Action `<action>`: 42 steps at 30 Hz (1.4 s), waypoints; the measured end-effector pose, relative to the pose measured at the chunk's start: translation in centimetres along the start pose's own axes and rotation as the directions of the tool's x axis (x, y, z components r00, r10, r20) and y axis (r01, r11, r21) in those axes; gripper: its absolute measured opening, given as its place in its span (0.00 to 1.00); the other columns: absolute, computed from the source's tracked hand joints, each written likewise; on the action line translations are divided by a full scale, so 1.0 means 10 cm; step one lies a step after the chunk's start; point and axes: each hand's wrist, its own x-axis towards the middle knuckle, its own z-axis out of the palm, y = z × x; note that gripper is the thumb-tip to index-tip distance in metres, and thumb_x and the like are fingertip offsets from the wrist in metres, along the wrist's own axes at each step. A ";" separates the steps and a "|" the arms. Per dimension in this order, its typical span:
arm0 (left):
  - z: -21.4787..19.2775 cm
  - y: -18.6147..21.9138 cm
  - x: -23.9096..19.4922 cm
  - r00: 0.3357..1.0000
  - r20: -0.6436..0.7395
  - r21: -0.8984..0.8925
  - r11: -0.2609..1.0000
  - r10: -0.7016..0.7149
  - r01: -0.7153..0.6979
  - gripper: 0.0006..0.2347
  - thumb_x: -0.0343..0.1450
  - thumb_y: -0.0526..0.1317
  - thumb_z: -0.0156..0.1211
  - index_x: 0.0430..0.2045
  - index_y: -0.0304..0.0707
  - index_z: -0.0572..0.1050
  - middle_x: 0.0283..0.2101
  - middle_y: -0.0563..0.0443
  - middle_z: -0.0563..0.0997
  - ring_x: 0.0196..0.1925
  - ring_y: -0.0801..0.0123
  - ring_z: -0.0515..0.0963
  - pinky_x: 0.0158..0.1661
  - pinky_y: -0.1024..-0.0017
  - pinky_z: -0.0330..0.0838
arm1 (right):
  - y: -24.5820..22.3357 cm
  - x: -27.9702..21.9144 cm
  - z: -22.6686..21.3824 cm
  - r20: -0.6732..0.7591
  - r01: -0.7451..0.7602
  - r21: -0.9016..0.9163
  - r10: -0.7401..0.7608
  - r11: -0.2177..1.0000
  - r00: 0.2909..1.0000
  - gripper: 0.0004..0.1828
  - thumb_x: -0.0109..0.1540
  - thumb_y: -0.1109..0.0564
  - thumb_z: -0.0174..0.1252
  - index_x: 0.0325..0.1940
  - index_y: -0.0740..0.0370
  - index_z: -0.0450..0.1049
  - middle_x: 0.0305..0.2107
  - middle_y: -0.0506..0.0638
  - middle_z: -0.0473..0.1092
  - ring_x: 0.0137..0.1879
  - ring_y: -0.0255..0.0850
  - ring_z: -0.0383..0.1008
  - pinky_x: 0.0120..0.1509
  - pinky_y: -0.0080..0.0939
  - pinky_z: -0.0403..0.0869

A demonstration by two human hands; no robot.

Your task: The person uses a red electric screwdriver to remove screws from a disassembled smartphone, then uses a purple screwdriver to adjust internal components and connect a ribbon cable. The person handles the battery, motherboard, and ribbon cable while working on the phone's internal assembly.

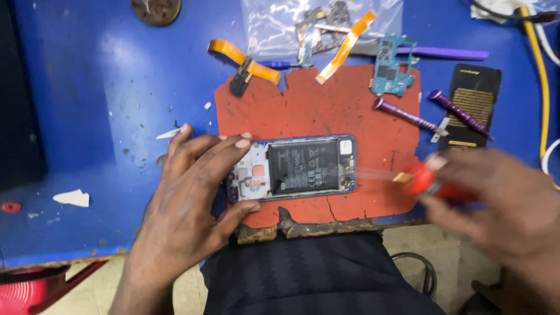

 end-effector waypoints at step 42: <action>-0.17 0.55 0.48 0.962 -0.256 -0.346 0.938 -0.092 -0.002 0.15 0.71 0.31 0.62 0.52 0.29 0.72 0.41 0.43 0.82 0.38 0.63 0.82 0.40 0.71 0.77 | -0.11 1.38 -0.06 0.216 -0.324 0.758 0.251 0.566 0.944 0.09 0.63 0.68 0.65 0.47 0.69 0.77 0.36 0.54 0.77 0.42 0.36 0.79 0.43 0.31 0.77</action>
